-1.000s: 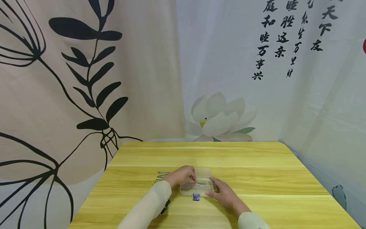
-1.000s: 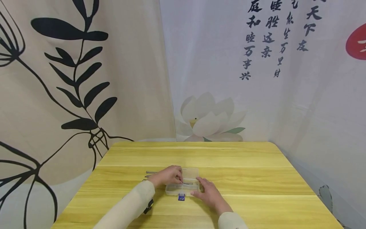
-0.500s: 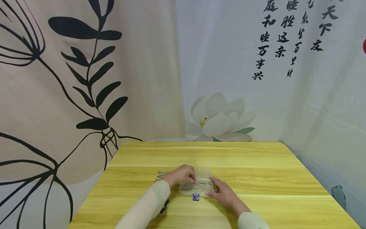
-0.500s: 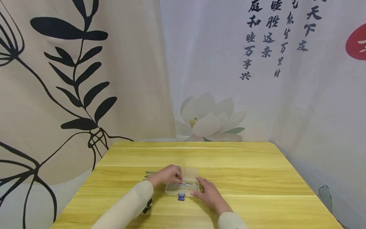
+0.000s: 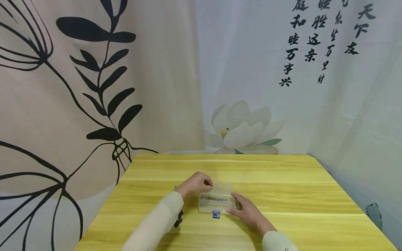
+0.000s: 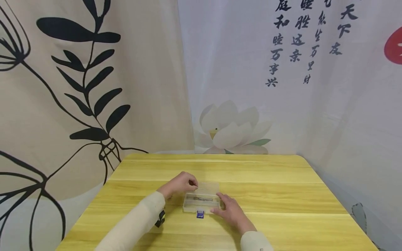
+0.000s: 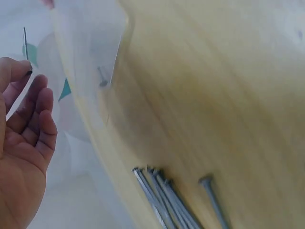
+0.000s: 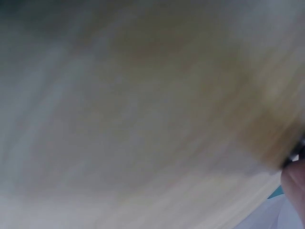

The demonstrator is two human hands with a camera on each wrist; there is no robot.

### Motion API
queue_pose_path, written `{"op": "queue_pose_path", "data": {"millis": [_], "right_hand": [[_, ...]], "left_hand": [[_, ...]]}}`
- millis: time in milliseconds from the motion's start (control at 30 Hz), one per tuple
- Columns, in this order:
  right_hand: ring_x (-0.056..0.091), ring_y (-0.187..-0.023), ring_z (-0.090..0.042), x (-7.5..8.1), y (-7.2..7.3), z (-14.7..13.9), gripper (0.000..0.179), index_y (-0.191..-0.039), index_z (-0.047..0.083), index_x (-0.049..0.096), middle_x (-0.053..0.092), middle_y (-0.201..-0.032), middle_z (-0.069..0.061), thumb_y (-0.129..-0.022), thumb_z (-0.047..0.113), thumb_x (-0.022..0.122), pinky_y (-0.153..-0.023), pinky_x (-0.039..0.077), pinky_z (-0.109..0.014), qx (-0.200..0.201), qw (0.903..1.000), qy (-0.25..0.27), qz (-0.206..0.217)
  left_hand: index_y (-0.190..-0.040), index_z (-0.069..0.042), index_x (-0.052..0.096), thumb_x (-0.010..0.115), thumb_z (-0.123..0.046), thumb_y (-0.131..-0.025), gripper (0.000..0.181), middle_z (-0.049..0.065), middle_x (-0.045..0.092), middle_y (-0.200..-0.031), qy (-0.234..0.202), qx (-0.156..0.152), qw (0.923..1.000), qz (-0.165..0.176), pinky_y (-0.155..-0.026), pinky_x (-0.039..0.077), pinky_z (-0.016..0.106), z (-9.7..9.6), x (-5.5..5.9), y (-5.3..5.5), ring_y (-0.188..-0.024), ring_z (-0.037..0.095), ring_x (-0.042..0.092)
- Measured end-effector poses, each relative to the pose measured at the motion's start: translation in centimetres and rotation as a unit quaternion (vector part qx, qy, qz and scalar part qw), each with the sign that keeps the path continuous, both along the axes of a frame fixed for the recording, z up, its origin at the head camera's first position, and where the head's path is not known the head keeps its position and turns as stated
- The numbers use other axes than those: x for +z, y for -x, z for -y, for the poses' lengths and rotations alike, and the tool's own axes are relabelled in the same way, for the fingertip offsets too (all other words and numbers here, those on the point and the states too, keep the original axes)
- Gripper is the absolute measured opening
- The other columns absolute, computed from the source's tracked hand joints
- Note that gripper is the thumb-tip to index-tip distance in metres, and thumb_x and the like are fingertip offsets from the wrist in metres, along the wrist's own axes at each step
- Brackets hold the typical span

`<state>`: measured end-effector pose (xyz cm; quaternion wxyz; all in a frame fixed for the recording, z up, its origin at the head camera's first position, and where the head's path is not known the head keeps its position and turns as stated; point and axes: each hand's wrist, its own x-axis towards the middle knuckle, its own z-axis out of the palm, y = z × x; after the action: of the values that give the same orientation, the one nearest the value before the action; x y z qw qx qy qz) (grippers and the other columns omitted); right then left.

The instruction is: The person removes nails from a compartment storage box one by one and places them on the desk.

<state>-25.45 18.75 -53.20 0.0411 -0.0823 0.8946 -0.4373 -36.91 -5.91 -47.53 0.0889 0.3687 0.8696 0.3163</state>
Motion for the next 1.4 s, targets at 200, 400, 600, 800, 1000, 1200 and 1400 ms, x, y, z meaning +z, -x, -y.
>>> {"op": "queue_pose_path", "data": {"millis": [200, 400, 600, 800, 1000, 1200, 1400], "right_hand": [[0.034, -0.135, -0.051, 0.2, -0.1, 0.0, 0.073, -0.150, 0.010, 0.042, 0.039, -0.150, -0.026, -0.091, 0.039, 0.072, -0.106, 0.025, -0.067, -0.002, 1.0000, 0.002, 0.000], [0.030, -0.137, -0.053, 0.3, -0.1, -0.1, 0.074, -0.151, 0.010, 0.041, 0.035, -0.151, -0.028, -0.090, 0.042, 0.071, -0.107, 0.023, -0.069, 0.000, 1.0000, -0.009, -0.004], [0.030, -0.137, -0.052, 0.2, 0.0, 0.0, 0.073, -0.151, 0.009, 0.041, 0.036, -0.151, -0.027, -0.091, 0.040, 0.071, -0.107, 0.024, -0.068, 0.004, 1.0000, -0.006, -0.004], [0.031, -0.137, -0.051, 0.3, -0.2, 0.1, 0.073, -0.150, 0.009, 0.042, 0.036, -0.151, -0.027, -0.091, 0.039, 0.072, -0.107, 0.023, -0.067, 0.001, 1.0000, -0.005, 0.000], [0.031, -0.137, -0.052, 0.5, -0.2, 0.1, 0.073, -0.150, 0.008, 0.041, 0.036, -0.150, -0.028, -0.091, 0.039, 0.071, -0.107, 0.024, -0.067, 0.002, 0.9999, -0.012, -0.002], [0.032, -0.137, -0.051, 0.5, -0.2, 0.1, 0.073, -0.150, 0.008, 0.042, 0.037, -0.151, -0.027, -0.091, 0.039, 0.071, -0.108, 0.024, -0.066, 0.002, 0.9999, -0.010, -0.004], [0.031, -0.137, -0.050, 0.4, -0.2, 0.2, 0.072, -0.150, 0.009, 0.042, 0.037, -0.151, -0.026, -0.092, 0.038, 0.071, -0.107, 0.024, -0.067, 0.005, 1.0000, -0.008, -0.002]], "left_hand": [[-0.092, -0.005, 0.077, 0.065, -0.007, -0.095, 0.012, -0.009, 0.067, -0.083, -0.018, 0.020, 0.9996, 0.008, -0.069, 0.049, 0.028, 1.1, 0.7, 0.4, -0.070, 0.009, 0.055], [-0.096, -0.004, 0.076, 0.066, -0.009, -0.095, 0.011, -0.008, 0.068, -0.083, -0.032, 0.042, 0.9985, 0.013, -0.068, 0.049, 0.029, 2.1, 1.0, 0.6, -0.070, 0.009, 0.056], [-0.094, -0.004, 0.076, 0.066, -0.009, -0.094, 0.010, -0.003, 0.069, -0.083, -0.045, 0.056, 0.9972, 0.018, -0.066, 0.049, 0.030, 3.4, 1.3, 0.8, -0.067, 0.010, 0.053], [-0.092, -0.006, 0.075, 0.067, -0.010, -0.095, 0.009, 0.010, 0.071, -0.088, -0.060, 0.074, 0.9947, 0.039, -0.064, 0.048, 0.031, 5.4, 1.2, 0.7, -0.067, 0.011, 0.054], [-0.090, -0.013, 0.074, 0.067, -0.011, -0.095, 0.009, 0.007, 0.070, -0.088, -0.059, 0.093, 0.9933, 0.036, -0.066, 0.050, 0.032, 7.6, 1.4, 0.3, -0.070, 0.013, 0.057], [-0.095, -0.006, 0.074, 0.067, -0.011, -0.095, 0.009, 0.007, 0.070, -0.089, -0.060, 0.103, 0.9924, 0.033, -0.068, 0.050, 0.034, 10.0, 0.9, -0.1, -0.075, 0.016, 0.060], [-0.097, -0.001, 0.074, 0.067, -0.009, -0.095, 0.011, 0.005, 0.070, -0.089, -0.064, 0.112, 0.9904, 0.051, -0.068, 0.050, 0.033, 11.9, 0.2, -0.5, -0.076, 0.015, 0.059]]}}
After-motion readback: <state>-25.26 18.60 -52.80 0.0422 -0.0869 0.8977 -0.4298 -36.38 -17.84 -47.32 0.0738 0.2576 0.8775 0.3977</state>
